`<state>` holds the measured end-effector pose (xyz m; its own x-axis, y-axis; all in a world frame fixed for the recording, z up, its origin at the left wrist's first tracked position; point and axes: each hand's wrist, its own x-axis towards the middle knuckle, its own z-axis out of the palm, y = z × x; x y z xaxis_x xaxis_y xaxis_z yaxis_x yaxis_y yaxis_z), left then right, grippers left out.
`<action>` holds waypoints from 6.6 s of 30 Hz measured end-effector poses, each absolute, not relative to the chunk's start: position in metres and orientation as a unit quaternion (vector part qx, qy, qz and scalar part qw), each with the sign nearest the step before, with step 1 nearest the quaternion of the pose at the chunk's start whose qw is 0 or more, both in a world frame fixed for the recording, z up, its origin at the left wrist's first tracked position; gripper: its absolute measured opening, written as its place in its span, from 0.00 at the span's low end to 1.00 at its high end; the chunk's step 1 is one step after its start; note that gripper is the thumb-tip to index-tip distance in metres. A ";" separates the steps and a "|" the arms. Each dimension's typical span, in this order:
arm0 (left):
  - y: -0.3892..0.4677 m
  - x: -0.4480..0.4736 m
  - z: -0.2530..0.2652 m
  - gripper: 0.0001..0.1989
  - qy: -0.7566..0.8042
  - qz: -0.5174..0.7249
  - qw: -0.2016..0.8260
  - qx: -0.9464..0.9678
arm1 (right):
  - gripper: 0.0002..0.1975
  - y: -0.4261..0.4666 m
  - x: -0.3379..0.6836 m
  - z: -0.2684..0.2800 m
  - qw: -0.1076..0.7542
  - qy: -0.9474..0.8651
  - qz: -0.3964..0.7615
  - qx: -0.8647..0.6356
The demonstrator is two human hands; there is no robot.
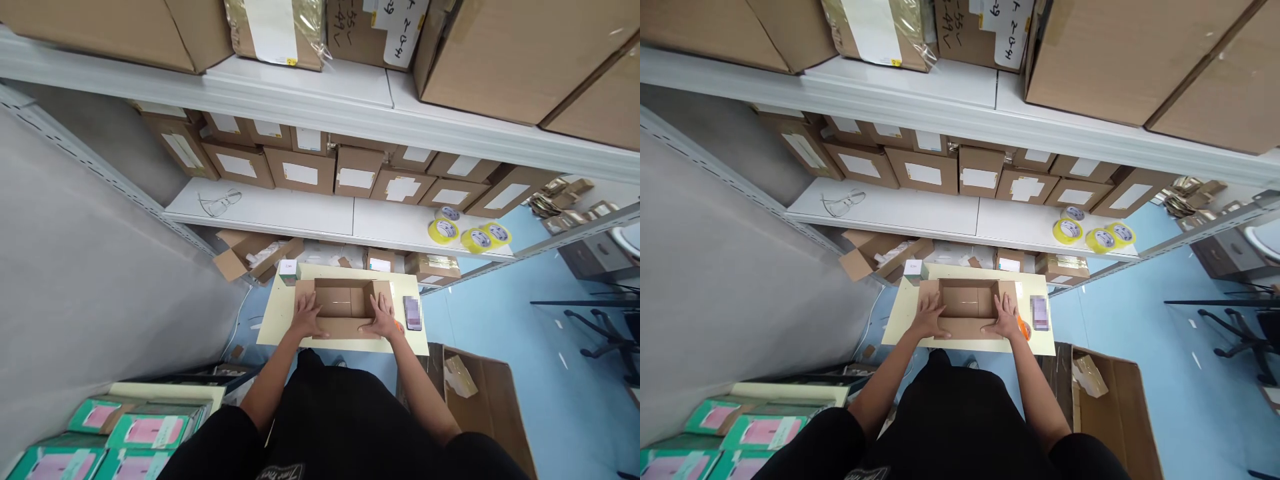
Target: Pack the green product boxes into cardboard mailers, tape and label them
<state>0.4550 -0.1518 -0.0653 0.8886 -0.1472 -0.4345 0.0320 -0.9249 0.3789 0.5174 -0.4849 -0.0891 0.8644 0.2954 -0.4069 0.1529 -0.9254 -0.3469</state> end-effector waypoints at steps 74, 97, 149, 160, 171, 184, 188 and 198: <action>-0.269 0.250 -0.085 0.13 0.144 -0.014 0.161 0.976 | 0.61 -0.407 0.536 -0.085 0.116 -0.389 0.071 -0.911; -0.268 -0.097 -0.047 0.04 0.383 0.157 0.180 0.892 | 0.32 -0.202 0.219 -0.006 0.147 -0.693 0.122 -0.695; -0.299 -0.326 -0.043 0.03 0.594 0.162 0.188 0.765 | 0.14 -0.081 -0.120 0.037 0.238 -0.785 0.188 -0.540; -0.303 -0.291 -0.028 0.01 0.559 0.163 0.167 0.796 | 0.27 -0.217 -0.050 0.018 0.132 -0.772 0.285 -0.552; -0.275 -0.143 -0.021 0.05 0.468 0.130 0.133 0.864 | 0.28 -0.269 0.137 0.031 0.278 -0.669 0.185 -0.664; -0.277 0.165 -0.019 0.06 0.191 0.027 0.137 0.972 | 0.35 -0.454 0.389 0.015 0.310 -0.417 0.093 -0.849; -0.282 0.237 -0.022 0.05 0.102 0.027 0.143 0.984 | 0.36 -0.499 0.424 0.007 0.318 -0.327 0.079 -0.886; -0.243 0.347 -0.054 0.05 -0.001 0.050 0.174 0.983 | 0.37 -0.502 0.469 -0.003 0.341 -0.228 0.055 -0.910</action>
<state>0.3474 -0.2435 -0.0540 0.9950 0.0149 0.0988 -0.0199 -0.9394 0.3422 0.4693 -0.5022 -0.0027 0.8896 0.4534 0.0551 0.3777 -0.6626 -0.6468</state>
